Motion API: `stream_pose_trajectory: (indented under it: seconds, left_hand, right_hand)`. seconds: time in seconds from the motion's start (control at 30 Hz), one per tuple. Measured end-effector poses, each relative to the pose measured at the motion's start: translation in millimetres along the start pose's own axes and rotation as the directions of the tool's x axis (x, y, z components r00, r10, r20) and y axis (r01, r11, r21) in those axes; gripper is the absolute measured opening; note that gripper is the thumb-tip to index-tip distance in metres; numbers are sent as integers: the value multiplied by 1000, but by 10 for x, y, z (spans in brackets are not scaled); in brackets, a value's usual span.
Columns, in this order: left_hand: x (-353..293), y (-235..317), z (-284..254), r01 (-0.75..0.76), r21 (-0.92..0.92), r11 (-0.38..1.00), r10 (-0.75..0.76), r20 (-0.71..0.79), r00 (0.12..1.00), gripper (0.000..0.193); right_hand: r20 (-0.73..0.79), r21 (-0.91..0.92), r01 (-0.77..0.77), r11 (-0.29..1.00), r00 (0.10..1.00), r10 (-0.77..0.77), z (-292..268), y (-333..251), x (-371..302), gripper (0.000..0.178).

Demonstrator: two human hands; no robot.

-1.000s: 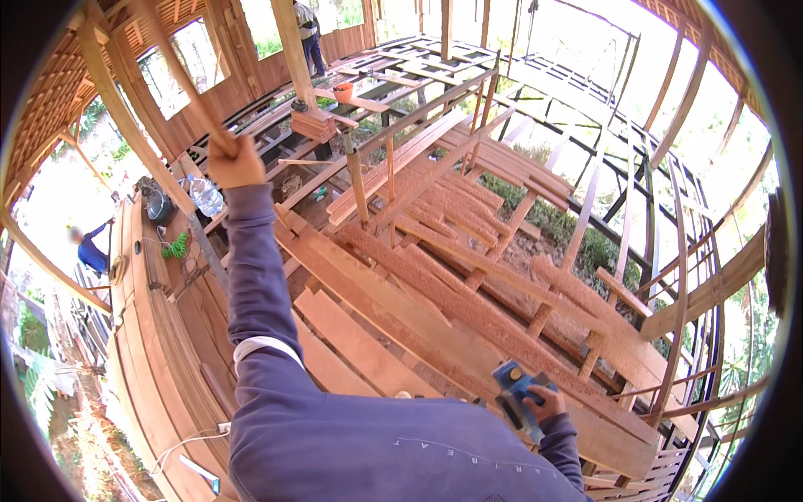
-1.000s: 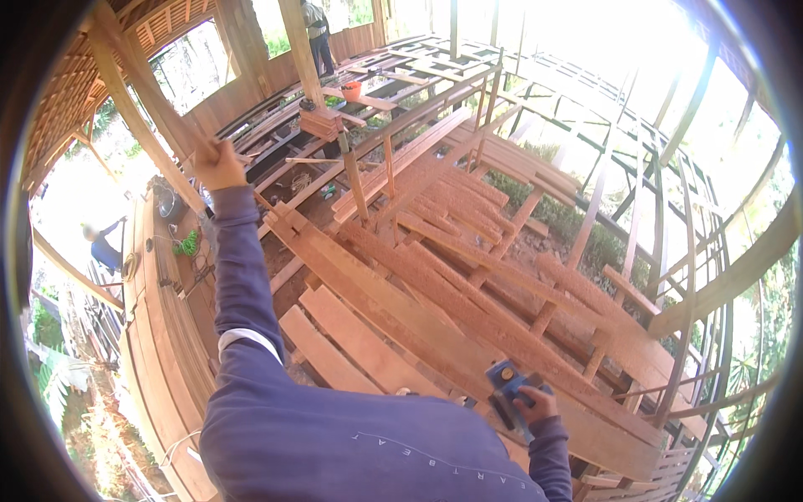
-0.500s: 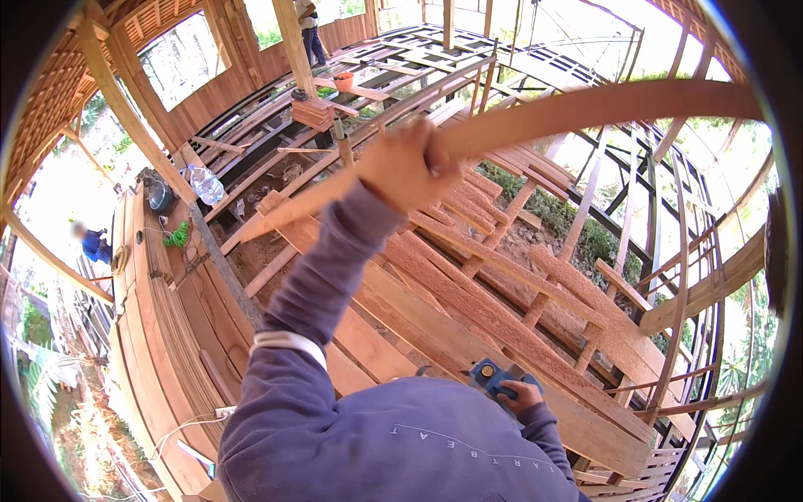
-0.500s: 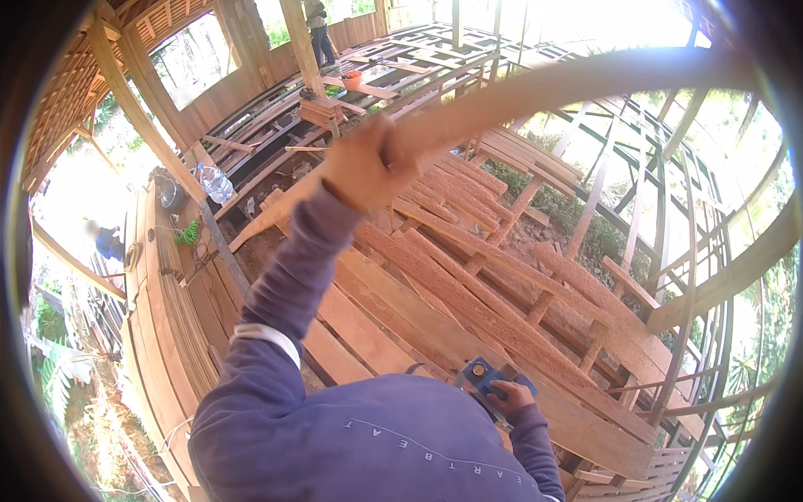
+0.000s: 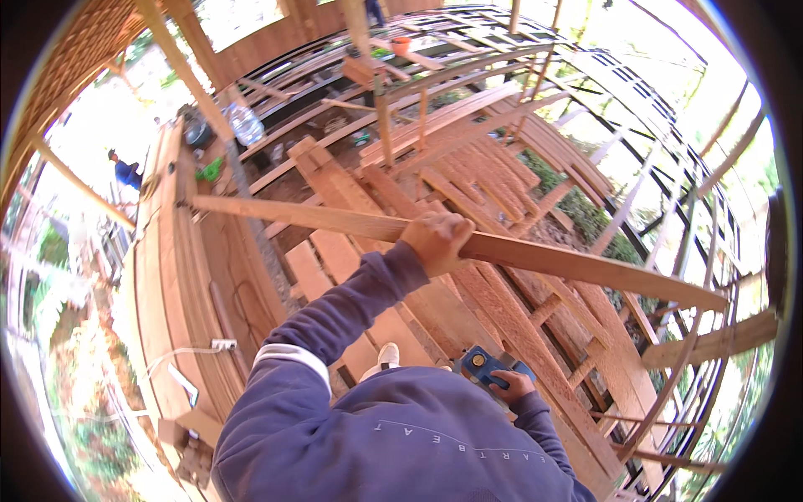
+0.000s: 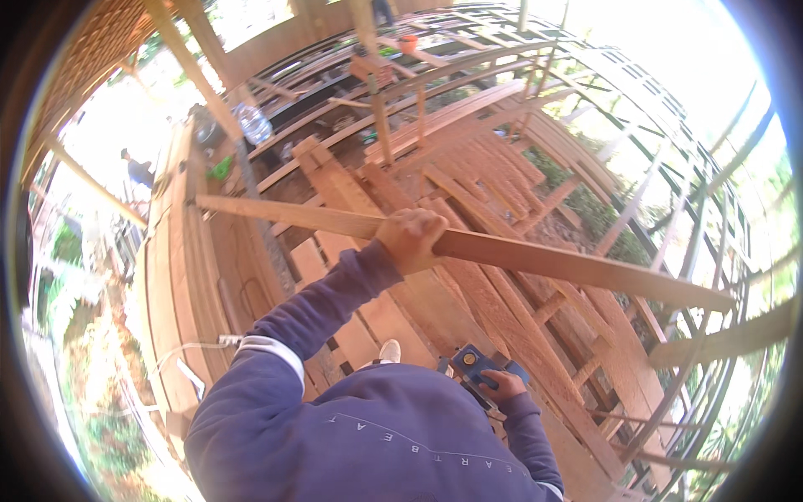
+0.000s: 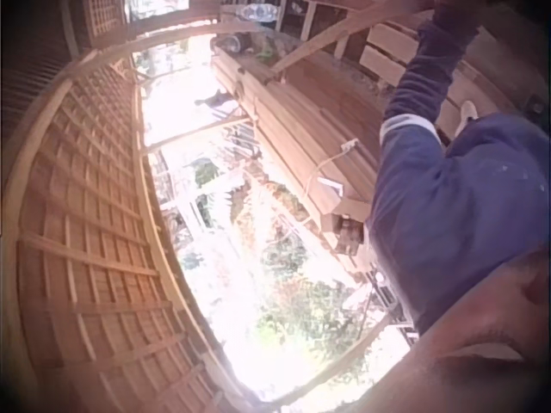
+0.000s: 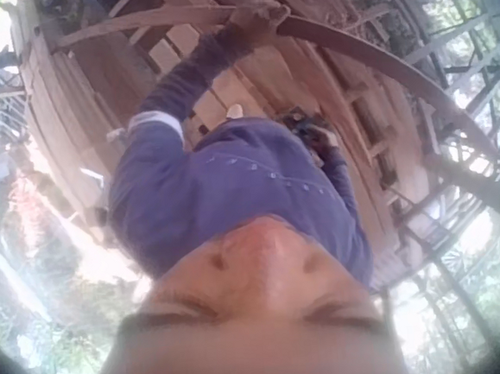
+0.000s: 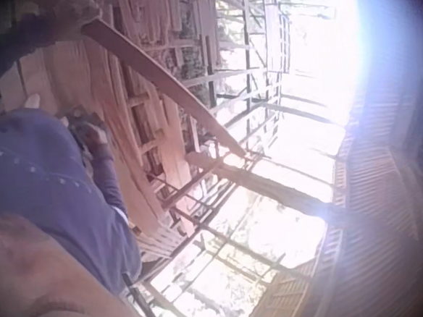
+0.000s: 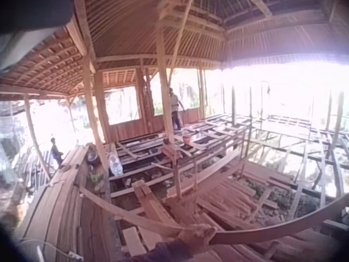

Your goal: The person uses a nail gun to fasten wooden planks onto a curved wooden structure. They repeatedly pick up planks, position them against the frame, and secure them with the nail gun. The person also uses a small block of wood to adjust the fit of the planks.

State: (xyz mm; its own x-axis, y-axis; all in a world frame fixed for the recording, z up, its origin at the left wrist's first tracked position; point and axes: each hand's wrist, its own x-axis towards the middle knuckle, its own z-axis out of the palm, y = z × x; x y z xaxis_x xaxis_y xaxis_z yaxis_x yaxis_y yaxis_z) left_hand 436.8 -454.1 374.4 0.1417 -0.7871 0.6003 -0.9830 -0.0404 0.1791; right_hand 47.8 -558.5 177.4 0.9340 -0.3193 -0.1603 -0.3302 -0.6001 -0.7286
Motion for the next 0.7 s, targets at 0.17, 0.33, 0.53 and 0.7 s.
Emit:
stream_pose_trajectory:
  seconds: [0.17,0.33,0.53,0.7]
  left_hand:
    - [-215,76,158,-55,-3,998,55,68,996,42]
    - [-424,114,267,-64,37,997,57,163,985,47]
    - [-657,57,407,-26,-25,999,31,231,972,47]
    - [-901,-43,593,2,-159,987,48,309,950,44]
  right_hand:
    - [51,12,-34,999,998,33,-29,85,-11,35]
    - [52,-9,81,997,995,-81,-37,181,7,35]
    - [58,11,63,998,996,-64,-62,261,3,37]
    - [70,-1,45,999,997,-45,-27,372,-6,39]
